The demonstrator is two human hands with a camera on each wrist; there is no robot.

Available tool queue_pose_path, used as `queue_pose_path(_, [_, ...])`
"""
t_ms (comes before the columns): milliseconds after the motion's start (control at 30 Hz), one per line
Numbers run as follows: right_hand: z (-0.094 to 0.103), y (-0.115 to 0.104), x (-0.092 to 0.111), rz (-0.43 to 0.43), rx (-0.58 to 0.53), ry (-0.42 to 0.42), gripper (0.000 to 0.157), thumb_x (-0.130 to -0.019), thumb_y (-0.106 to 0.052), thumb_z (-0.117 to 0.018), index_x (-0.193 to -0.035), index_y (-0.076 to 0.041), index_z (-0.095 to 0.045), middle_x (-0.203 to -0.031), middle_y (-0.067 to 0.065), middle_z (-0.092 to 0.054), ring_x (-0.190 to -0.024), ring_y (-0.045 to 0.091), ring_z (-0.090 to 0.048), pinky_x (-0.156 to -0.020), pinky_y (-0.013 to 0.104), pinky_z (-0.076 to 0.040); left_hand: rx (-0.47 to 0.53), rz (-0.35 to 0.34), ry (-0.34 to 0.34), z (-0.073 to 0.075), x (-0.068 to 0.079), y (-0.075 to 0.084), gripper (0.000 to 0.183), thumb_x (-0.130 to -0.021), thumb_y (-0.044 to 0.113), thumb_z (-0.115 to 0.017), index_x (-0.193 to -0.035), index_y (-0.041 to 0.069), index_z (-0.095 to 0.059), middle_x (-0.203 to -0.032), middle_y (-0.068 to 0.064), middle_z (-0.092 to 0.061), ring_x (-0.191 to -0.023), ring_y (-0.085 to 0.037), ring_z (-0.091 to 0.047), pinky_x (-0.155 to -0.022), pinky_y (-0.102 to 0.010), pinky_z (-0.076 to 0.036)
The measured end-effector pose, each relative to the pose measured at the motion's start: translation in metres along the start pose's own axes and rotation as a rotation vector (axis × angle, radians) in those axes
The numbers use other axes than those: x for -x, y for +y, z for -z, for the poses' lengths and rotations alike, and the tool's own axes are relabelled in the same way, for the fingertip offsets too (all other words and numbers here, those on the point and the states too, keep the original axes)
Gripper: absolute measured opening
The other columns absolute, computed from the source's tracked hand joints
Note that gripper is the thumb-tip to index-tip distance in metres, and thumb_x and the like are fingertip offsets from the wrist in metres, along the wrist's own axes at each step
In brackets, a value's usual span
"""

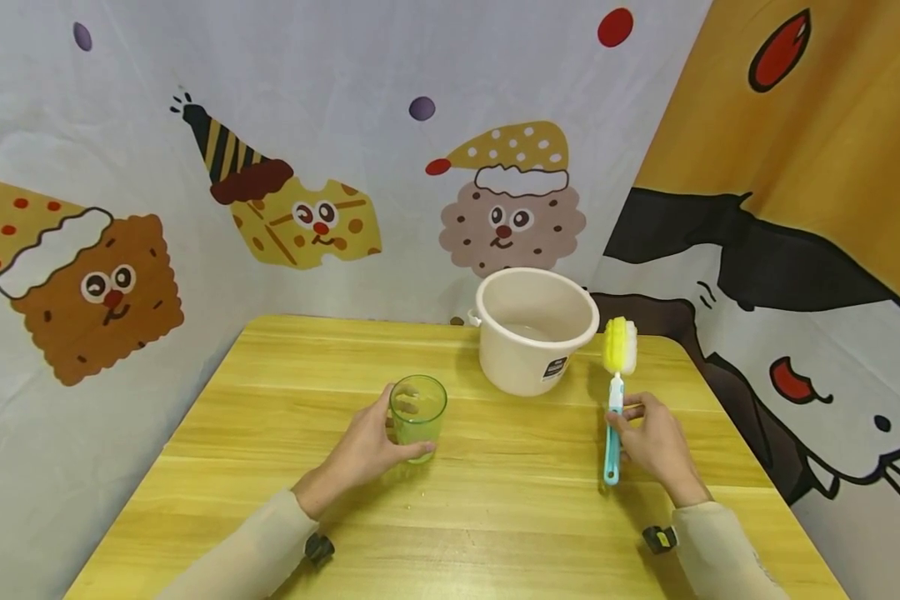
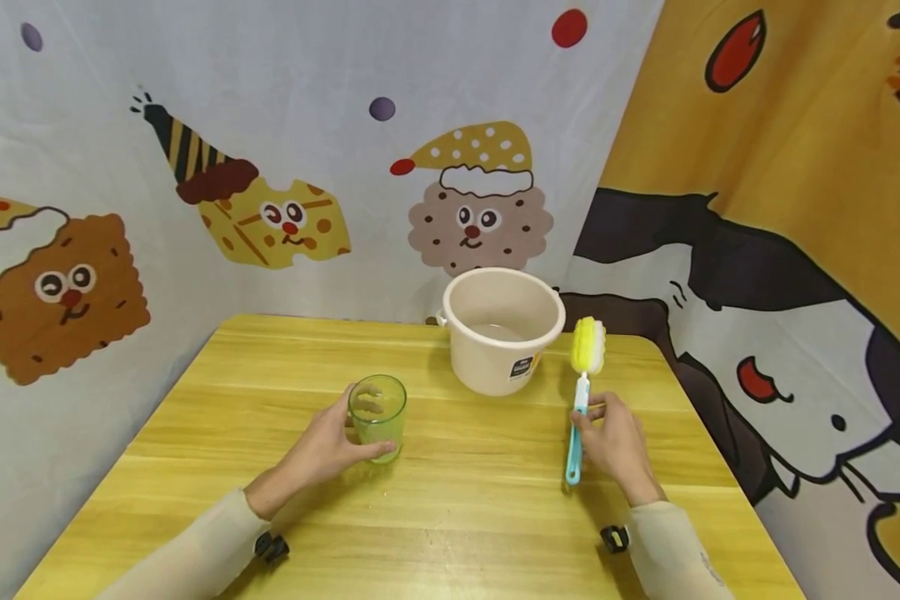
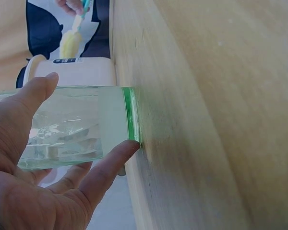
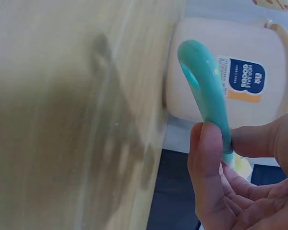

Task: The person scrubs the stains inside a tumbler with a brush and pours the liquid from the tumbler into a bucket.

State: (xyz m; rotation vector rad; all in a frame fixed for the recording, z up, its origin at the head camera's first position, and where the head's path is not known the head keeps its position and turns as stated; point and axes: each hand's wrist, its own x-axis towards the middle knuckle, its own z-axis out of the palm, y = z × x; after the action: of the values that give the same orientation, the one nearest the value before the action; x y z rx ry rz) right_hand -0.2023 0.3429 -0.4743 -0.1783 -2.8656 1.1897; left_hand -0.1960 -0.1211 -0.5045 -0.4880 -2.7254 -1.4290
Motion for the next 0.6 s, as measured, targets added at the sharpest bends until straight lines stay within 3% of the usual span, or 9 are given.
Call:
queue_pose_path(267, [0.004,-0.013,0.008,0.035,-0.013,0.056,0.047,-0.117,-0.022,-0.072,-0.150,0.008,-0.059,-0.135,0.034,-0.071,-0.082,0.019,-0.080,-0.067,0.041,-0.073,0.001,0.013,-0.002,-0.001,0.000,-0.001,0.096,-0.089,0.036,-0.106,-0.167,0.021,-0.052,-0.146,-0.012,-0.080,-0.127,-0.038,-0.082,-0.107,-0.058,-0.069])
queue_pose_path(600, [0.006,-0.026,0.019,0.126,-0.002,0.151,0.047,-0.115,-0.020,-0.076,-0.152,0.006,-0.060,-0.131,0.031,-0.075,-0.081,0.016,-0.078,-0.060,0.026,-0.067,0.007,0.010,-0.003,-0.001,0.000,-0.002,0.097,-0.088,0.038,-0.106,-0.167,0.020,-0.053,-0.146,-0.011,-0.080,-0.128,-0.038,-0.081,-0.107,-0.057,-0.070])
